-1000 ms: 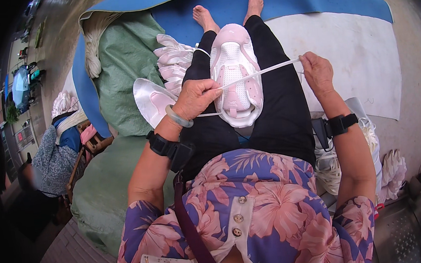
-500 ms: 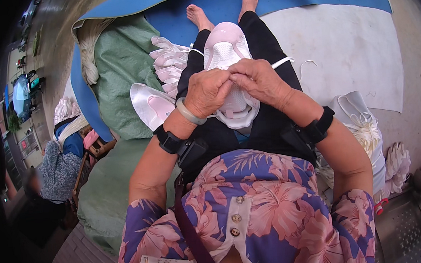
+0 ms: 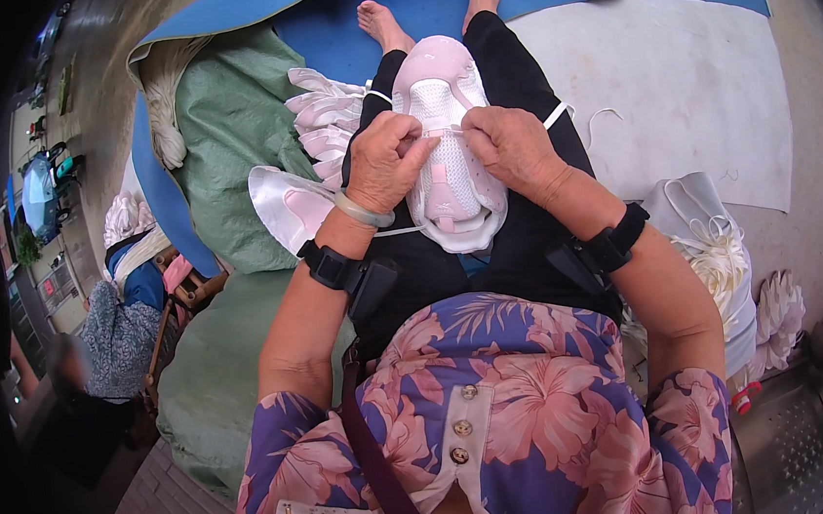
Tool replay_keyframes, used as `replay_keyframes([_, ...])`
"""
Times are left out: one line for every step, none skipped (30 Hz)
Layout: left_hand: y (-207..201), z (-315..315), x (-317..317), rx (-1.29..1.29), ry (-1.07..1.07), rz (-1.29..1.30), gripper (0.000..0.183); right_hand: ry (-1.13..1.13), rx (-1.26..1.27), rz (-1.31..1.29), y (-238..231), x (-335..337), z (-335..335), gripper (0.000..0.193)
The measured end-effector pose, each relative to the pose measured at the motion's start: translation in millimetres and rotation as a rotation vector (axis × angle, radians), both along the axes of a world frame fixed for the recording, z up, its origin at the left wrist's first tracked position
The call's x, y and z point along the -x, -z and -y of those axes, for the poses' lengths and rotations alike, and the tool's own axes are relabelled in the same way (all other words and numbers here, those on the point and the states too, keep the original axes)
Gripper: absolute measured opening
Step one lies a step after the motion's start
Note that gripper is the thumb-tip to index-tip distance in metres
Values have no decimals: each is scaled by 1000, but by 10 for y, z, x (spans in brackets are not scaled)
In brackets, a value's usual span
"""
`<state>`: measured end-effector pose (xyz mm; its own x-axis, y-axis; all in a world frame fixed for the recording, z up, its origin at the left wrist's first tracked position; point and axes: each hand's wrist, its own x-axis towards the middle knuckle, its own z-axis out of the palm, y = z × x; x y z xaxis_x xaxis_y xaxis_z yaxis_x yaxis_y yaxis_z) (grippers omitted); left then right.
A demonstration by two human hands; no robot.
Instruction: Lacing a white and pink shoe while sitting on the floor.
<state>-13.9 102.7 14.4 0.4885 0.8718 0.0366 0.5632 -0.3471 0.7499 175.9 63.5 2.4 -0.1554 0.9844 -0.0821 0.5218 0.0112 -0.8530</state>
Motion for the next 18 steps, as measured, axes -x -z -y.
replay_keyframes([4, -6, -9, 15, -12, -10, 20, 0, 2, 0, 20, 8, 9, 13])
replay_keyframes([7, -9, -18, 17, -11, -11, 20, 19, -42, 2, 51, 19, 23, 12])
replay_keyframes([8, -11, -25, 17, -17, -31, 20, 37, -86, 4, 66, 30, 29, 11])
replay_keyframes([12, -13, -28, 16, -22, -52, 19, 37, -85, 4, 77, 34, 34, 11])
replay_keyframes([21, -16, -27, 17, -22, -52, 19, 24, -85, 0, 87, 38, 39, 11])
replay_keyframes([33, -16, -30, -6, -19, -51, 19, 12, -84, -2, 90, 36, 45, 12])
replay_keyframes([43, -15, -33, -29, -15, -49, 19, 13, -81, -1, 93, 35, 51, 12])
replay_keyframes([51, -11, -28, -27, -14, -49, 19, 17, -98, -10, 96, 35, 56, 12])
replay_keyframes([52, -10, -16, -29, -4, -38, 19, 22, -115, -20, 96, 40, 56, 12])
replay_keyframes([56, -10, -8, -31, 6, -28, 20, 23, -113, -20, 95, 45, 53, 12])
replay_keyframes([63, -17, -6, -28, 7, -29, 20, 13, -105, -13, 93, 48, 48, 11])
replay_keyframes([69, -28, -6, -93, 28, -35, 19, 4, -97, -5, 86, 51, 47, 11])
replay_keyframes([75, -32, -5, -158, 50, -40, 19, 5, -93, -6, 83, 52, 51, 11])
replay_keyframes([83, -26, -7, -155, 51, -42, 19, 17, -108, 0, 82, 53, 55, 11])
replay_keyframes([91, -23, -14, -181, 48, -44, 19, 29, -124, 7, 80, 55, 54, 11])
replay_keyframes([98, -20, -18, -208, 46, -46, 19, 30, -122, 5, 79, 56, 51, 11])
replay_keyframes([103, -19, -15, -206, 47, -48, 19, 31, -119, -1, 79, 58, 47, 11])
replay_keyframes([113, -11, -15, -159, 30, -39, 19, 31, -115, -7, 83, 59, 48, 10])
